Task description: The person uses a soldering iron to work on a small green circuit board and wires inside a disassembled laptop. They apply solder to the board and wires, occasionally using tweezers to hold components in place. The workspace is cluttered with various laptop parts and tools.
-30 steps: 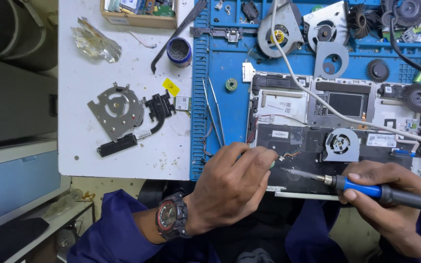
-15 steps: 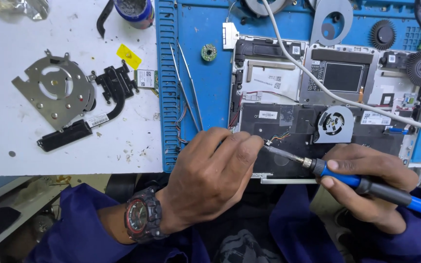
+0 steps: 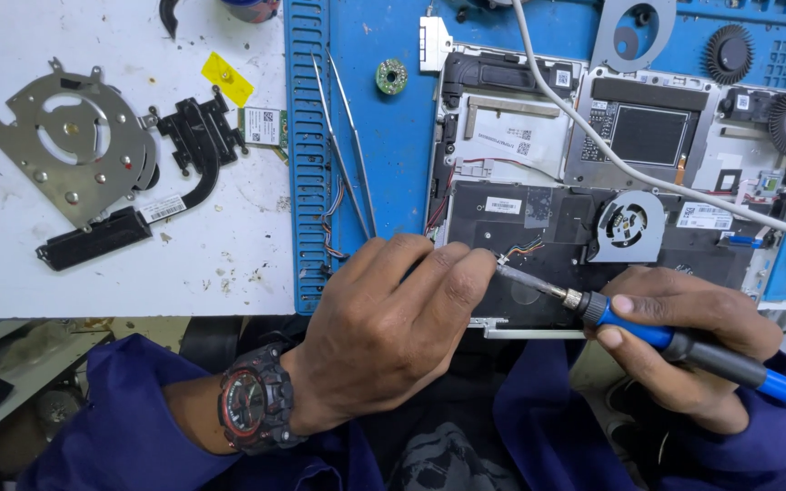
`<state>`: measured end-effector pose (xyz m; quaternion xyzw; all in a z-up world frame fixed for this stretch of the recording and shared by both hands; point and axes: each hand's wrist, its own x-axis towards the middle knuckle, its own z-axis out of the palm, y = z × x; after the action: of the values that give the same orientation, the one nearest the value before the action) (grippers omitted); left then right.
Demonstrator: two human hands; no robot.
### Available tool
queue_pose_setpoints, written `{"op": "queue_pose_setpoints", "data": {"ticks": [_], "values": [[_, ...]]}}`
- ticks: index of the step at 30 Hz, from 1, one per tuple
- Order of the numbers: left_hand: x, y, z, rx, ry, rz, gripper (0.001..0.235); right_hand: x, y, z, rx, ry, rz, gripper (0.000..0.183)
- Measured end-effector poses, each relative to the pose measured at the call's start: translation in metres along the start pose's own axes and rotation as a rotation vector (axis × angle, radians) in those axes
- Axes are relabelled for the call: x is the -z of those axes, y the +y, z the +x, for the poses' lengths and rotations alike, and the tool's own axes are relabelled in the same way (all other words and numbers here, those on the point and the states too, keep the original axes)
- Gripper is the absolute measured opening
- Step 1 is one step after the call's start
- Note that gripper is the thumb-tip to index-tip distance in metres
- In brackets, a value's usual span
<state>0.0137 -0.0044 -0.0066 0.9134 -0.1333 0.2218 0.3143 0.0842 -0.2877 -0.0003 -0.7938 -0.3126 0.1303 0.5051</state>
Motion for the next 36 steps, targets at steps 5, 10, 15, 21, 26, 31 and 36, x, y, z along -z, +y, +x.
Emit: {"op": "queue_pose_setpoints", "data": {"ticks": [5,10,15,21,26,31,36], "values": [[0.0,-0.001,0.0,-0.006,0.0,0.009,0.009,0.003,0.001,-0.001,-0.002,-0.022,-0.004,0.025],[0.0,-0.001,0.001,-0.008,0.001,0.023,0.008,0.004,-0.004,0.001,-0.016,-0.07,0.005,0.028],[0.0,0.0,0.001,-0.005,-0.005,0.016,0.01,0.003,0.003,-0.003,-0.005,-0.035,-0.005,0.027],[0.0,0.0,0.001,-0.008,-0.011,0.026,0.009,0.003,-0.002,0.001,-0.022,-0.047,0.006,0.028],[0.0,-0.001,0.001,-0.009,-0.007,0.022,0.01,0.001,0.003,-0.001,0.019,-0.031,0.012,0.026],[0.0,-0.001,0.001,0.0,-0.007,0.029,0.009,0.004,0.003,-0.002,0.026,-0.032,0.035,0.023],[-0.001,-0.002,0.0,0.003,-0.002,0.021,0.007,0.003,-0.002,0.001,-0.013,-0.035,0.037,0.025]]}}
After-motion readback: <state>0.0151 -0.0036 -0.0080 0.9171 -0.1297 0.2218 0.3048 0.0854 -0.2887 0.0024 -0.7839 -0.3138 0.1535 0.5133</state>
